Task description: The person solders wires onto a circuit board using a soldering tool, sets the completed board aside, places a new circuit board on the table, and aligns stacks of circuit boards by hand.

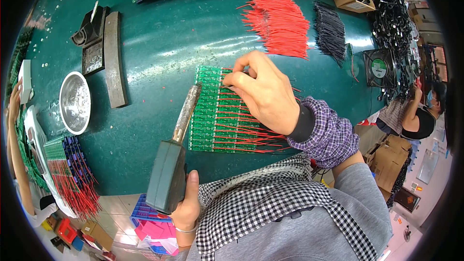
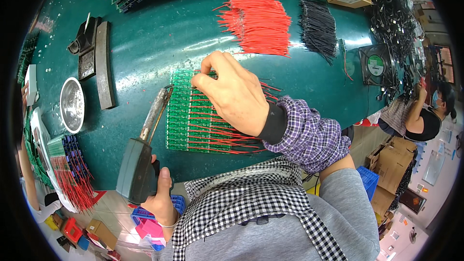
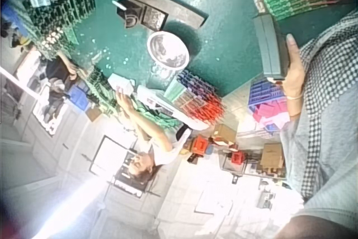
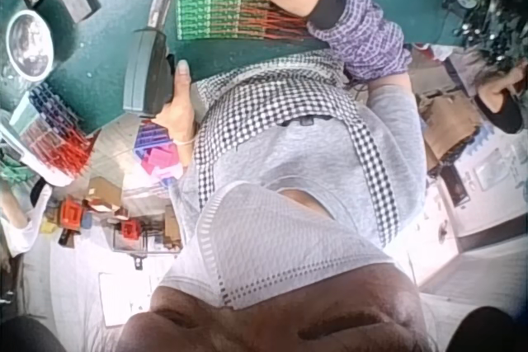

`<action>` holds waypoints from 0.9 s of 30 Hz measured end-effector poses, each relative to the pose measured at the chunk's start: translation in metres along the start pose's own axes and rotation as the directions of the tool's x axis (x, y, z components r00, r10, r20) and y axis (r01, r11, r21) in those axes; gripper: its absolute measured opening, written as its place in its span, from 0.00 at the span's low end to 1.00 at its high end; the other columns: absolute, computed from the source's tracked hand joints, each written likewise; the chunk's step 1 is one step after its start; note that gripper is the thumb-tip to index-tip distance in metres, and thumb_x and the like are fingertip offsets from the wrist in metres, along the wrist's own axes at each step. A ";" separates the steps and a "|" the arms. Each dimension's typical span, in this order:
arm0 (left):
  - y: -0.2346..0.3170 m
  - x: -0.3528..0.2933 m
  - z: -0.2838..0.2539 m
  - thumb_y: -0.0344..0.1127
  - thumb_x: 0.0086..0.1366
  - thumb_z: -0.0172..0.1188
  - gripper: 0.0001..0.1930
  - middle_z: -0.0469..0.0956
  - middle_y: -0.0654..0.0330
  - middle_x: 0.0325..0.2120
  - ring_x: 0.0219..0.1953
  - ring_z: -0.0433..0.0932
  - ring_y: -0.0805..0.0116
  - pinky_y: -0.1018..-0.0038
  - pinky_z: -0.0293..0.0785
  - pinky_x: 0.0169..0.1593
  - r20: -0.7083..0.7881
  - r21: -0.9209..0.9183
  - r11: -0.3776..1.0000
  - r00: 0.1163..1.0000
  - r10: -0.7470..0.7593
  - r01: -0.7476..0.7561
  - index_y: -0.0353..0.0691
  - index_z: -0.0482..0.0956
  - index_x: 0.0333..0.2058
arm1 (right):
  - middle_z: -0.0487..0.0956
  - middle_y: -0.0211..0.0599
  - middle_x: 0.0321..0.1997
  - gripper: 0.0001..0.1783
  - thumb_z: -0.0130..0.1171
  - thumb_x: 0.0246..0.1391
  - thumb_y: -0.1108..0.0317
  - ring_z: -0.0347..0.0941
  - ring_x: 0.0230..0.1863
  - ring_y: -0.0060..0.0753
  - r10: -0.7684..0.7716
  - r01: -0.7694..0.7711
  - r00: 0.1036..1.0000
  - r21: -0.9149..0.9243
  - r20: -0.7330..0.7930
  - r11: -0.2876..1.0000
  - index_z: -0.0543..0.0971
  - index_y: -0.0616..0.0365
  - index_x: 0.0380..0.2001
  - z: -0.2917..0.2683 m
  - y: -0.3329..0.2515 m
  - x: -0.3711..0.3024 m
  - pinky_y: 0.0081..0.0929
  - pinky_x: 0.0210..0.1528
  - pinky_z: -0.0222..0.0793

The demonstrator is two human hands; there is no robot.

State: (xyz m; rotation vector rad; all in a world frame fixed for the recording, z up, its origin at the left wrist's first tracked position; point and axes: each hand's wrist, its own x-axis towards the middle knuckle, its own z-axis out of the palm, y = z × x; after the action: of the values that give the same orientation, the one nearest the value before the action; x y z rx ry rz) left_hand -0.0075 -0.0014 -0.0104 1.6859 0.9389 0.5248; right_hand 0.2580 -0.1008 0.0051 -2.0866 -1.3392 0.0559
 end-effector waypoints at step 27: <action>0.004 0.003 0.005 0.18 0.58 0.68 0.21 0.81 0.56 0.43 0.28 0.74 0.78 0.81 0.71 0.28 0.096 0.074 0.997 0.995 -0.001 -0.006 0.32 0.78 0.51 | 0.73 0.31 0.28 0.08 0.66 0.42 0.77 0.72 0.31 0.32 -0.099 0.090 0.988 -0.081 -0.122 0.993 0.80 0.58 0.29 0.015 0.008 -0.008 0.30 0.27 0.72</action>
State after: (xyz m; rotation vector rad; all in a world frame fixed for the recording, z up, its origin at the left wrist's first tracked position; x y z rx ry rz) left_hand -0.0005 -0.0024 -0.0088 1.7635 0.8961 0.4112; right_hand 0.2555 -0.1020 -0.0131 -2.0486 -1.3799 -0.1660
